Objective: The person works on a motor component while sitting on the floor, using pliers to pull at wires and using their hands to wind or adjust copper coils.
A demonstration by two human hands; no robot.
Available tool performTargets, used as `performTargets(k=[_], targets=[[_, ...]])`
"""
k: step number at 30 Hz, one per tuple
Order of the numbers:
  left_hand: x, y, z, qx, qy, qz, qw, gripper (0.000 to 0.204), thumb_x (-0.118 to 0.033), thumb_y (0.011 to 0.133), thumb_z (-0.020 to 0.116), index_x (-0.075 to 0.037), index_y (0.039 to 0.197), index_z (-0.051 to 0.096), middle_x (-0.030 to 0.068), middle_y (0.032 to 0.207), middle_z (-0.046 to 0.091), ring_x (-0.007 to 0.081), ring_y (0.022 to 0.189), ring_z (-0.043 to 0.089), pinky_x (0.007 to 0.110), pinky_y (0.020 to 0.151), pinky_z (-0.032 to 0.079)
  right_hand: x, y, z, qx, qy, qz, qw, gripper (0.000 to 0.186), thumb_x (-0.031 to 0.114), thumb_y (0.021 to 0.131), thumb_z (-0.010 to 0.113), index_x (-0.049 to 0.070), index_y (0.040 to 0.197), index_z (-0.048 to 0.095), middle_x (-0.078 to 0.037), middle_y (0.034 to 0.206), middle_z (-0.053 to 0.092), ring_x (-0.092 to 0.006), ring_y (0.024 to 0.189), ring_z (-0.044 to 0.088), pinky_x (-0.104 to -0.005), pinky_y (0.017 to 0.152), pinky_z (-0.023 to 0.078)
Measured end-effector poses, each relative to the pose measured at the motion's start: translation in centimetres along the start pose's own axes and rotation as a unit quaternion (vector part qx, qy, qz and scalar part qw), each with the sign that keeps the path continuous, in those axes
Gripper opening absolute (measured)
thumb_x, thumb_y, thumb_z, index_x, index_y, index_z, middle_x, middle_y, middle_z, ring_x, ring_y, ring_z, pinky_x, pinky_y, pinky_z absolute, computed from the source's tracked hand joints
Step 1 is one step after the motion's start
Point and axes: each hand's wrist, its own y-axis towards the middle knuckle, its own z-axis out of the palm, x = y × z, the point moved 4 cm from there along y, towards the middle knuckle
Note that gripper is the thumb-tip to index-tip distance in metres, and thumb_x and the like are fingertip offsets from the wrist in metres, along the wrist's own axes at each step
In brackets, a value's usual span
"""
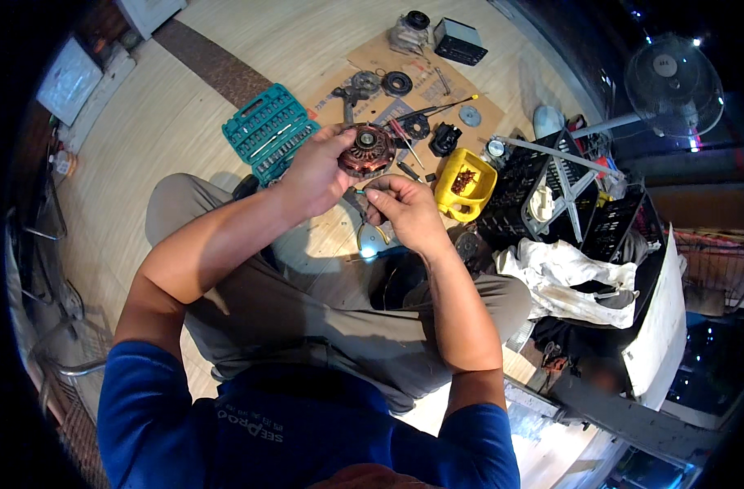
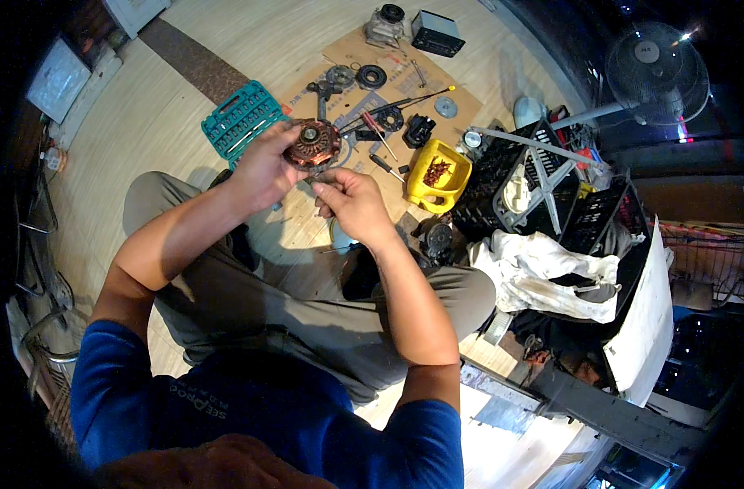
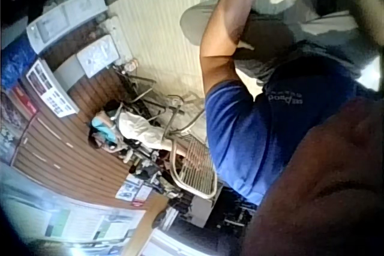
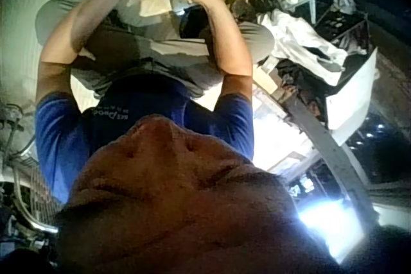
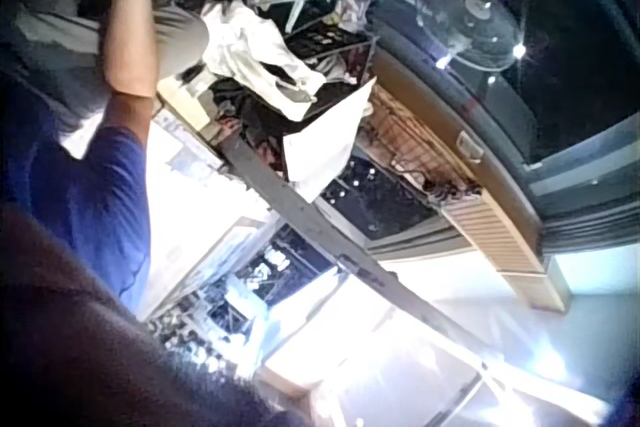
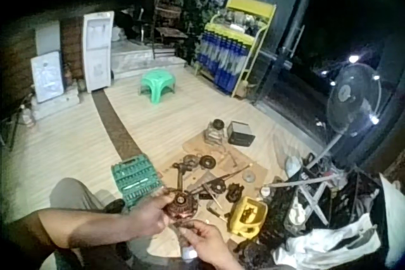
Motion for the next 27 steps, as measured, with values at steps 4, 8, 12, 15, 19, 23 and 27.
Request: performTargets(k=[4, 8, 12, 15, 19, 23, 27], targets=[[0.1, 0.0, -0.2, 0.012, -0.018, -0.004, 1.0, 0.023, -0.011, 0.101, 0.039, 0.004, 0.116, 0.048, 0.0184, 0.111, 0.062, 0.0282, 0.1, 0.066, 0.043, 0.089, 0.055, 0.5, -0.1, 0.1, -0.041, -0.044, -0.067, 0.996, 0.017, 0.008, 0.093, 0.062, -0.002, 0.105, 0.066, 0.0, 0.075, 0.063, -0.0067, 0.063, 0.056, -0.0218, 0.059, 0.047], [0.1, 0.0, -0.3, 0.025, -0.016, -0.007, 1.0, 0.021, -0.012, 0.101, 0.039, 0.002, 0.115, 0.046, 0.0192, 0.115, 0.06, 0.0298, 0.106, 0.063, 0.046, 0.093, 0.053, 0.5, -0.2, 0.4, -0.051, -0.073, -0.074, 0.993, 0.016, 0.009, 0.092, 0.063, -0.002, 0.103, 0.068, 0.001, 0.075, 0.064, -0.0058, 0.062, 0.055, -0.0215, 0.058, 0.047], [-0.4, -0.4, 0.5, 0.009, -0.006, 0.024, 1.0, 0.027, -0.011, 0.101, 0.039, 0.004, 0.123, 0.042, 0.0187, 0.116, 0.059, 0.0287, 0.106, 0.063, 0.043, 0.093, 0.053, 1.1, -0.5, 0.4, -0.047, -0.068, -0.065, 0.994, 0.016, 0.008, 0.091, 0.064, -0.003, 0.101, 0.068, 0.0, 0.074, 0.064, -0.006, 0.063, 0.055, -0.0214, 0.058, 0.046], [-0.3, 0.1, 0.0, 0.051, -0.009, 0.025, 0.998, 0.029, -0.012, 0.099, 0.045, 0.001, 0.125, 0.041, 0.0209, 0.124, 0.055, 0.0316, 0.115, 0.058, 0.047, 0.102, 0.047, 1.0, -0.6, 0.3, -0.042, -0.041, -0.059, 0.996, 0.015, 0.007, 0.09, 0.064, -0.003, 0.1, 0.069, 0.0, 0.072, 0.063, -0.0062, 0.062, 0.055, -0.0217, 0.057, 0.045], [-0.3, -0.1, 0.2, 0.049, 0.003, 0.027, 0.998, 0.031, -0.011, 0.1, 0.044, 0.001, 0.127, 0.039, 0.0208, 0.124, 0.054, 0.0318, 0.116, 0.057, 0.046, 0.103, 0.046, 1.2, -0.9, 0.0, -0.035, -0.033, -0.05, 0.998, 0.014, 0.007, 0.089, 0.065, -0.003, 0.098, 0.069, 0.0, 0.071, 0.062, -0.0064, 0.061, 0.056, -0.0217, 0.057, 0.045], [-0.3, 0.0, -0.1, 0.055, 0.014, 0.033, 0.998, 0.031, -0.011, 0.1, 0.044, 0.002, 0.128, 0.039, 0.0212, 0.124, 0.053, 0.0312, 0.115, 0.057, 0.046, 0.102, 0.047, 1.7, -1.3, -0.3, -0.039, -0.004, -0.038, 0.999, 0.015, 0.007, 0.089, 0.065, -0.004, 0.098, 0.069, -0.001, 0.071, 0.063, -0.0072, 0.061, 0.057, -0.022, 0.058, 0.046], [-0.3, -0.1, 0.2, 0.072, 0.018, 0.035, 0.997, 0.031, -0.011, 0.1, 0.044, 0.002, 0.127, 0.038, 0.0214, 0.124, 0.053, 0.0311, 0.116, 0.057, 0.046, 0.102, 0.047, 2.0, -1.6, -0.6, -0.031, -0.023, -0.041, 0.998, 0.016, 0.007, 0.089, 0.065, -0.004, 0.099, 0.069, -0.004, 0.074, 0.065, -0.0097, 0.065, 0.058, -0.0233, 0.061, 0.048]])
